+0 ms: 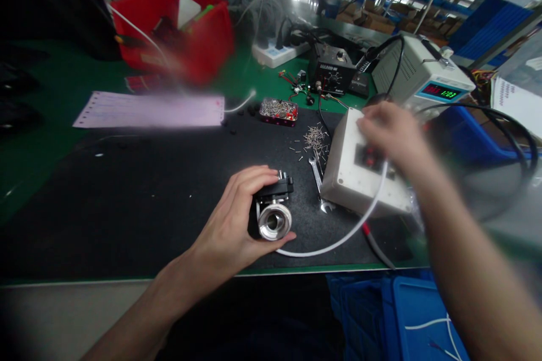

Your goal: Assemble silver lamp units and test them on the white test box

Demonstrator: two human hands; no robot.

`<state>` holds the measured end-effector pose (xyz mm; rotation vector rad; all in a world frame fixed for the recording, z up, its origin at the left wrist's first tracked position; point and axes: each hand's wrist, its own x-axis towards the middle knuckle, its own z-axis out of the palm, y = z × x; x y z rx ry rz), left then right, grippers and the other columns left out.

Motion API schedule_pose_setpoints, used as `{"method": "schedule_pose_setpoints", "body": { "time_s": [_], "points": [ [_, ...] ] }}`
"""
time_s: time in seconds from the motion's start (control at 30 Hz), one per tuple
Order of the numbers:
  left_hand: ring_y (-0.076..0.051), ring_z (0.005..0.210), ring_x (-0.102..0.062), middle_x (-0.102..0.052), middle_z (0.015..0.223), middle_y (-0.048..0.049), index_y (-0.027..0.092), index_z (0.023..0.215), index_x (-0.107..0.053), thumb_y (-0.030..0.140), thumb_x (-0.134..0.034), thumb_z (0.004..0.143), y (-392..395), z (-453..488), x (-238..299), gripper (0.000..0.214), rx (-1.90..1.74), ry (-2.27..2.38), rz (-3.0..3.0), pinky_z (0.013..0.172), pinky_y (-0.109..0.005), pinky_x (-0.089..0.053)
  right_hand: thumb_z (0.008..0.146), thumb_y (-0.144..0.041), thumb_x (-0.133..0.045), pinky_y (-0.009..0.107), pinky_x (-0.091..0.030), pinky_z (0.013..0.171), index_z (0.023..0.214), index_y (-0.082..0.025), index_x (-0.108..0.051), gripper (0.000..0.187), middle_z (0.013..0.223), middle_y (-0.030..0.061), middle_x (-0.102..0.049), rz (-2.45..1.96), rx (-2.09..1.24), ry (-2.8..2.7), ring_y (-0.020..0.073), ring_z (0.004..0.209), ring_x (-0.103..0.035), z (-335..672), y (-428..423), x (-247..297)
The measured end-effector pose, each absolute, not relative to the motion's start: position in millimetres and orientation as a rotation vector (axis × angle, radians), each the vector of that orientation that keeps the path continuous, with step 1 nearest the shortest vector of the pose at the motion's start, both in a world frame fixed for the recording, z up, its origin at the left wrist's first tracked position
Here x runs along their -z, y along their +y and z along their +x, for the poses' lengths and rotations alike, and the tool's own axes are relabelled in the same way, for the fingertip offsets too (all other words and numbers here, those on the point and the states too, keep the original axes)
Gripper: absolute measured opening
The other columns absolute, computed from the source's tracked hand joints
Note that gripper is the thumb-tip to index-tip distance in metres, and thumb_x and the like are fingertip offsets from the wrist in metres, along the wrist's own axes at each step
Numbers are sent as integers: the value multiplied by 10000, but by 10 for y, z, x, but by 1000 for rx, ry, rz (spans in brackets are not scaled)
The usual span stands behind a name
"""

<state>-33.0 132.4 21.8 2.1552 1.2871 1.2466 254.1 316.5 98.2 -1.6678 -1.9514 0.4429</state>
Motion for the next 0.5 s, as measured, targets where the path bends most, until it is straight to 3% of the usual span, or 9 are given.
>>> {"method": "schedule_pose_setpoints", "body": {
  "time_s": [0.2,0.37,0.5],
  "points": [
    [-300,1424,-469,-544,1436,-160,123,1449,-441,221,-932,737,1338,-331,-226,871,-1241,1290,2154,1259,-451,-387,942,-359,-747,249,-433,512,1019,-175,-723,201,1216,90,-726,-1668,-423,-1964,147,709,-665,2547,3166,-985],
    [-301,1418,-473,-551,1429,-155,125,1446,-443,217,-937,725,1335,-332,-213,879,-1240,1282,2161,1259,-451,-385,952,-425,-733,255,-419,464,1117,-176,-728,298,1025,99,-747,-1712,-428,-1965,145,594,-627,2545,3148,-984],
    [-288,1427,-464,-534,1445,-151,125,1447,-443,225,-930,738,1325,-339,-220,865,-1217,1289,2152,1261,-432,-380,956,-466,-721,254,-422,439,1120,-194,-725,317,1074,94,-743,-1724,-432,-1969,147,587,-630,2542,3148,-981]
  ]
}}
